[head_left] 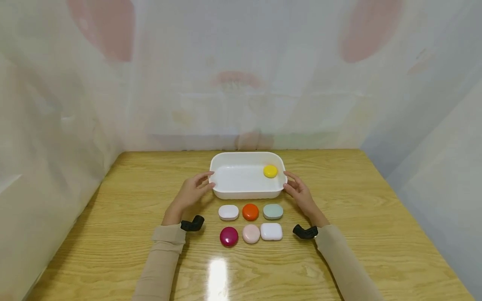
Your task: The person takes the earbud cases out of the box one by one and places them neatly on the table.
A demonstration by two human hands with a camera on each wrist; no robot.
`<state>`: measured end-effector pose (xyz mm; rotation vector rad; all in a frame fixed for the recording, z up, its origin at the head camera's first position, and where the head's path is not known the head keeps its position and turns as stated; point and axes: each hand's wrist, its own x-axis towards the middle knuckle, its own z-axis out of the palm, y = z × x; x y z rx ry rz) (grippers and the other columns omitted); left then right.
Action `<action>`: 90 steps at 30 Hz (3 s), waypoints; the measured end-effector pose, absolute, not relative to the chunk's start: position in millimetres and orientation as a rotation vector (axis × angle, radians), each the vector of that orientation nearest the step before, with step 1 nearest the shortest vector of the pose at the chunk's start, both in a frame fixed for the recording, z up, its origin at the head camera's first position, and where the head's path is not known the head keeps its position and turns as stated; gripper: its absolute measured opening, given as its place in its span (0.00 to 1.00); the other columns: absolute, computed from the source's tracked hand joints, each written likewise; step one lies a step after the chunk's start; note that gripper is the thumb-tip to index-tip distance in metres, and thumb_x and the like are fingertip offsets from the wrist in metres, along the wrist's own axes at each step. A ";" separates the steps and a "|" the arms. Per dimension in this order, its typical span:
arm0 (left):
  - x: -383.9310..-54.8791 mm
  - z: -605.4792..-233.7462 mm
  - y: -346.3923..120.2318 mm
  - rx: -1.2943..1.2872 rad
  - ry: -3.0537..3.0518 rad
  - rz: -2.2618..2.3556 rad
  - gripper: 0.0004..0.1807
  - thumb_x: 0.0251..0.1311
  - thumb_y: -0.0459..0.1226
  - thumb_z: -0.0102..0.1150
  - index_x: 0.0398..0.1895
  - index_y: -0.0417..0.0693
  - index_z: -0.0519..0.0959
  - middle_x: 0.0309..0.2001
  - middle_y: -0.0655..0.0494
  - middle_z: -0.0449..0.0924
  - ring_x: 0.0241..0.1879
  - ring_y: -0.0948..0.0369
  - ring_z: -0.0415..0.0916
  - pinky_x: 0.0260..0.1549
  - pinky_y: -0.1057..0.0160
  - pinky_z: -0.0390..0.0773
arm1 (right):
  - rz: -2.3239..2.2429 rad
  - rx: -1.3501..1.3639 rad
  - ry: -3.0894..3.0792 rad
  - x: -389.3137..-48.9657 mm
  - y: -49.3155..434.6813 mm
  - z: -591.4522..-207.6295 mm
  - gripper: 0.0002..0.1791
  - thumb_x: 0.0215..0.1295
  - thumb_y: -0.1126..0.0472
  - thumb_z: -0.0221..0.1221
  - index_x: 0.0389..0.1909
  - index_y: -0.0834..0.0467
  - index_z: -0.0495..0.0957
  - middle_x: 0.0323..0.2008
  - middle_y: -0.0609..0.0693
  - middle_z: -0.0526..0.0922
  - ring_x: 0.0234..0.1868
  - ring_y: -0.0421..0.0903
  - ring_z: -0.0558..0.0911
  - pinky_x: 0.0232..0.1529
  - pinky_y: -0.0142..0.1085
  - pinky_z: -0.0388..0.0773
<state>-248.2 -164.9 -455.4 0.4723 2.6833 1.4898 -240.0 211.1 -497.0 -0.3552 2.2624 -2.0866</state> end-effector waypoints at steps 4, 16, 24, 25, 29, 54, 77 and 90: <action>-249.5 -435.4 -152.7 0.537 2.817 1.412 0.25 0.63 0.43 0.61 0.61 0.44 0.74 0.65 0.44 0.73 0.68 0.46 0.67 0.67 0.46 0.67 | -2.106 -0.363 2.252 -238.7 211.8 -499.2 0.29 0.72 0.63 0.52 0.70 0.64 0.56 0.62 0.76 0.67 0.51 0.30 0.79 0.51 0.19 0.76; -292.4 -415.0 -88.0 0.808 2.663 1.198 0.26 0.62 0.40 0.62 0.61 0.37 0.73 0.61 0.39 0.76 0.61 0.46 0.75 0.64 0.51 0.72 | -2.068 -0.378 2.310 -236.1 209.4 -500.1 0.26 0.74 0.61 0.49 0.69 0.64 0.57 0.62 0.77 0.67 0.51 0.30 0.78 0.51 0.19 0.76; -324.6 -416.6 -37.6 0.801 2.566 1.063 0.30 0.58 0.40 0.66 0.62 0.38 0.73 0.62 0.42 0.76 0.62 0.49 0.75 0.65 0.56 0.72 | -2.066 -0.376 2.310 -237.3 209.0 -503.1 0.26 0.74 0.62 0.48 0.69 0.64 0.57 0.61 0.77 0.68 0.51 0.32 0.79 0.51 0.20 0.76; -327.1 -418.0 -31.7 0.790 2.547 1.058 0.30 0.57 0.39 0.67 0.62 0.38 0.72 0.62 0.42 0.76 0.62 0.49 0.75 0.65 0.56 0.72 | -2.067 -0.377 2.308 -236.9 208.9 -503.4 0.26 0.74 0.62 0.48 0.69 0.64 0.57 0.61 0.77 0.68 0.52 0.33 0.79 0.51 0.20 0.76; -333.1 -427.0 -9.5 0.742 2.536 1.038 0.30 0.54 0.37 0.69 0.61 0.38 0.73 0.61 0.41 0.77 0.60 0.49 0.76 0.64 0.58 0.73 | -2.070 -0.377 2.300 -235.4 208.3 -503.4 0.26 0.74 0.61 0.49 0.69 0.63 0.57 0.61 0.76 0.68 0.52 0.34 0.80 0.50 0.20 0.76; -329.3 -461.8 16.2 0.535 2.910 0.884 0.26 0.47 0.30 0.71 0.53 0.36 0.78 0.53 0.44 0.82 0.55 0.51 0.77 0.64 0.58 0.71 | -2.129 -0.461 2.229 -241.6 188.2 -501.7 0.26 0.73 0.64 0.51 0.68 0.66 0.58 0.60 0.79 0.68 0.49 0.30 0.79 0.49 0.21 0.77; -292.7 -384.6 -4.2 0.812 2.741 1.066 0.29 0.47 0.36 0.74 0.55 0.38 0.79 0.53 0.46 0.83 0.52 0.53 0.81 0.56 0.60 0.79 | -2.045 -0.405 2.293 -246.7 202.2 -502.8 0.26 0.75 0.60 0.48 0.69 0.64 0.57 0.61 0.77 0.68 0.51 0.29 0.77 0.50 0.18 0.75; -268.6 -392.7 -77.0 0.775 2.771 1.362 0.26 0.45 0.34 0.73 0.51 0.37 0.81 0.51 0.42 0.84 0.51 0.49 0.81 0.56 0.56 0.80 | -2.065 -0.402 2.292 -249.1 198.5 -502.2 0.26 0.74 0.61 0.49 0.69 0.64 0.58 0.60 0.77 0.69 0.48 0.26 0.77 0.49 0.18 0.75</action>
